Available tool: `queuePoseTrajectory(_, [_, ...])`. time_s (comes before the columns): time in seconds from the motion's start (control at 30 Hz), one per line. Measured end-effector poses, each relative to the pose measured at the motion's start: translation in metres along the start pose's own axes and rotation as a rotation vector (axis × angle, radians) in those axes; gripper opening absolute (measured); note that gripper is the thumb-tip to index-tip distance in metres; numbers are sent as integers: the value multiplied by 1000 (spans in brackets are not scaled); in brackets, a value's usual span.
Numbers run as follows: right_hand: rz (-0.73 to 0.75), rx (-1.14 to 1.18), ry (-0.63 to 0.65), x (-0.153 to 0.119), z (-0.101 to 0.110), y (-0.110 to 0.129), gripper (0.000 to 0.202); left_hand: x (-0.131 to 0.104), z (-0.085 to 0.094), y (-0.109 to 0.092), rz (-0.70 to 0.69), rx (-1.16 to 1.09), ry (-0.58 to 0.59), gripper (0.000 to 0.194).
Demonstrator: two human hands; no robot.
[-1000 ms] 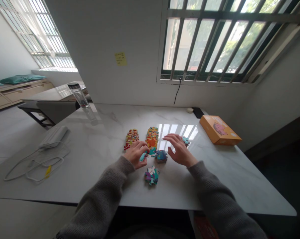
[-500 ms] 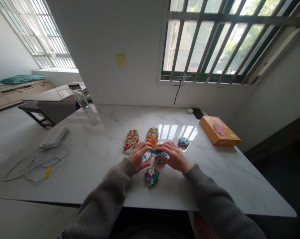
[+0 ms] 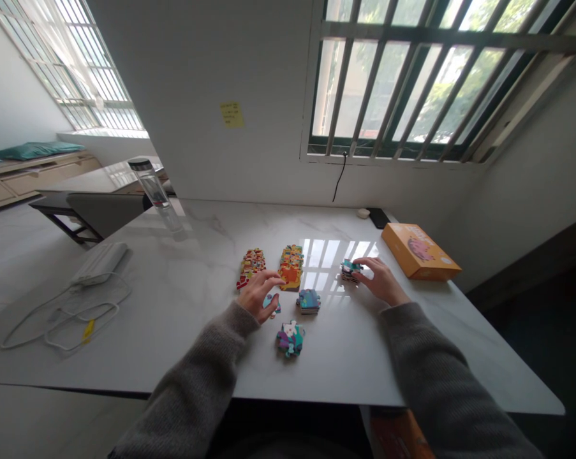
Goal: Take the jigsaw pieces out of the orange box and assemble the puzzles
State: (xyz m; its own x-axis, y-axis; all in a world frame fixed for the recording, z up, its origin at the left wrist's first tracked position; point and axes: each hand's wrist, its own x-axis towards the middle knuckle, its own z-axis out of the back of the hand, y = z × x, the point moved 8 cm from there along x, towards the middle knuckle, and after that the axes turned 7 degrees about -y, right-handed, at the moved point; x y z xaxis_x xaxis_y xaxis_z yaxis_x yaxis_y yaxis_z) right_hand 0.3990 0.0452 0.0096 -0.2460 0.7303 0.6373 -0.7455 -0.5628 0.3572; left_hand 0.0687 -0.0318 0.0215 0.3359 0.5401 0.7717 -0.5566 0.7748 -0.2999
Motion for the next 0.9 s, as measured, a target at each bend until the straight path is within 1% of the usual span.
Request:
queuePoseTrajectory(0.17, [-33, 6, 34, -1, -3, -2, 21, -1, 0, 2, 8, 21, 2, 28])
queuePoseTrajectory(0.3, [-79, 0, 80, -4, -8, -9, 22, -1, -1, 5, 31, 72, 26, 24])
queuePoseTrajectory(0.37, [-106, 3, 104, -6, -11, -13, 23, -2, 0, 9, 68, 106, 65, 22])
queuePoseTrajectory(0.43, [-111, 6, 110, -7, -12, -13, 25, -5, 2, 16, 137, 165, 122, 21])
queuePoseTrajectory(0.5, [-83, -6, 74, -6, -9, -9, 26, -10, 4, 23, 216, 231, 182, 19])
queuePoseTrajectory(0.57, [-41, -33, -16, -3, 1, -1, 26, -16, 4, 27, 262, 283, 249, 20])
queuePoseTrajectory(0.63, [-10, -61, -118, 0, 12, 11, 25, -23, 1, 26, 269, 329, 338, 25])
queuePoseTrajectory(0.7, [17, -70, -189, 3, 19, 25, 25, -29, -4, 25, 269, 375, 439, 28])
queuePoseTrajectory(0.8, [66, -37, -212, 6, 19, 50, 25, -35, -10, 25, 288, 431, 546, 27])
queuePoseTrajectory(0.9, [111, 15, -191, 8, 11, 73, 27, -36, -13, 27, 291, 447, 582, 29])
